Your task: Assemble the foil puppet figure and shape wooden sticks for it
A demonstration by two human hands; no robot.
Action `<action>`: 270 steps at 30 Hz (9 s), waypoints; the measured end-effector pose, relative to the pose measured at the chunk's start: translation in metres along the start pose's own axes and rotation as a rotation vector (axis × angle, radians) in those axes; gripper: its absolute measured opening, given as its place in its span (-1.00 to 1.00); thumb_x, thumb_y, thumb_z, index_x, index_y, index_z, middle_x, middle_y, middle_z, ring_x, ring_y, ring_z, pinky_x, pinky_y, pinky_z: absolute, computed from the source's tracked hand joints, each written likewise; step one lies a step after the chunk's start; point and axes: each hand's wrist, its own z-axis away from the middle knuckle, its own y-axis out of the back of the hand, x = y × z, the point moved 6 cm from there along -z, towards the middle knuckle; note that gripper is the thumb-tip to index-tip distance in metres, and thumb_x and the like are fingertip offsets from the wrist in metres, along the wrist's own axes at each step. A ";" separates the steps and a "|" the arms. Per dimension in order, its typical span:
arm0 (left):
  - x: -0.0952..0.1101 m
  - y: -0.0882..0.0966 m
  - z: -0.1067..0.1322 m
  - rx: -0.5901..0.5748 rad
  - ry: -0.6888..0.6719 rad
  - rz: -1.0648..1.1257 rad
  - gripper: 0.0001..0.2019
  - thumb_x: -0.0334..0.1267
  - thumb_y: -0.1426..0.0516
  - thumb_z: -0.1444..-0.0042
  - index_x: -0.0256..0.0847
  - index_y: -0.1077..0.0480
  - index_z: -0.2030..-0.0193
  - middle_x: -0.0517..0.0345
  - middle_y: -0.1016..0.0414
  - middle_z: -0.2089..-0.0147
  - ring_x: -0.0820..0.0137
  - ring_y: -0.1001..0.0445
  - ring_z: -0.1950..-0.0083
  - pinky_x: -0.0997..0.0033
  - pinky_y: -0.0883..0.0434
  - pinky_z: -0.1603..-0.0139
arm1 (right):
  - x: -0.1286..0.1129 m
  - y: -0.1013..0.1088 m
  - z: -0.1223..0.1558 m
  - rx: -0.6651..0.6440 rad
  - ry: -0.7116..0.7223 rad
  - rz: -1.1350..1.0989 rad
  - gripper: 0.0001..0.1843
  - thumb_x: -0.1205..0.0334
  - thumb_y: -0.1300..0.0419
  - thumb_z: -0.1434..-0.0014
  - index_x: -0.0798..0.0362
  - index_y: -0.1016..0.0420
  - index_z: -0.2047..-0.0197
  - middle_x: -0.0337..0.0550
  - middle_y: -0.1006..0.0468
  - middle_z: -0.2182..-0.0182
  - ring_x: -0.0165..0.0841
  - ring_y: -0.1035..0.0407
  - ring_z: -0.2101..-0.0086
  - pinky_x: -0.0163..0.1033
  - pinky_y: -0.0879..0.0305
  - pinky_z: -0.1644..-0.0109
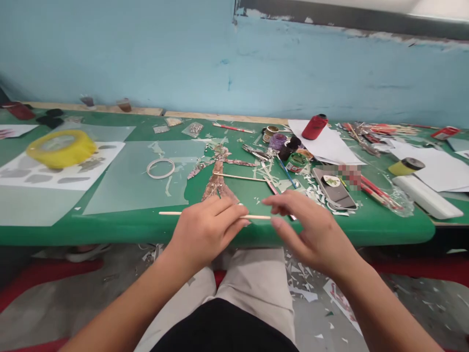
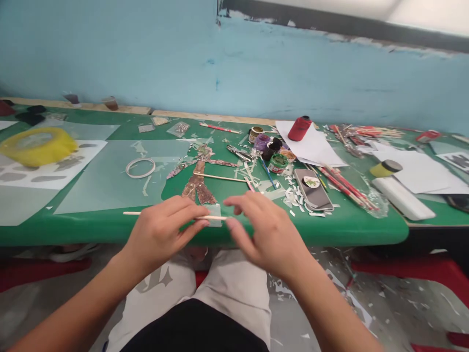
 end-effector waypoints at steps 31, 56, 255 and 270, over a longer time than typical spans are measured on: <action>0.035 0.039 0.005 -0.174 -0.168 -0.144 -0.74 -0.40 0.04 -0.23 -0.16 -0.44 0.07 0.21 -0.45 0.46 0.43 -0.34 0.47 0.39 -0.20 0.49 | -0.060 0.008 0.004 -0.024 0.229 0.328 -0.61 0.29 0.11 -0.37 0.04 -0.29 0.49 -0.27 -0.26 0.63 -0.41 -0.07 0.60 -0.24 0.07 0.47; 0.039 0.031 0.008 -0.114 -0.103 -0.109 -0.75 -0.37 0.06 -0.29 -0.17 -0.45 0.15 0.29 -0.36 0.54 0.47 -0.29 0.55 0.40 -0.11 0.50 | -0.055 -0.002 0.011 0.055 0.236 0.281 -0.52 0.26 0.15 -0.39 0.04 -0.24 0.57 -0.28 -0.25 0.67 -0.43 -0.06 0.61 -0.27 0.06 0.44; -0.078 -0.141 -0.042 -0.326 0.536 -0.078 -0.83 -0.20 -0.04 -0.26 -0.12 -0.43 0.28 0.15 -0.50 0.26 0.33 -0.46 0.21 0.36 -0.25 0.30 | 0.105 -0.097 -0.021 -0.398 -0.779 0.360 -0.77 0.14 0.09 -0.36 -0.03 -0.36 0.16 -0.23 -0.43 0.31 -0.44 -0.19 0.52 -0.27 0.20 0.47; -0.078 -0.141 -0.042 -0.310 0.546 -0.084 -0.84 -0.22 -0.06 -0.24 -0.12 -0.44 0.31 0.16 -0.51 0.28 0.34 -0.47 0.23 0.36 -0.25 0.32 | 0.099 -0.098 -0.030 -0.464 -0.790 0.394 -0.78 0.21 0.13 -0.37 -0.01 -0.31 0.10 -0.15 -0.49 0.26 -0.35 -0.40 0.39 -0.28 0.09 0.47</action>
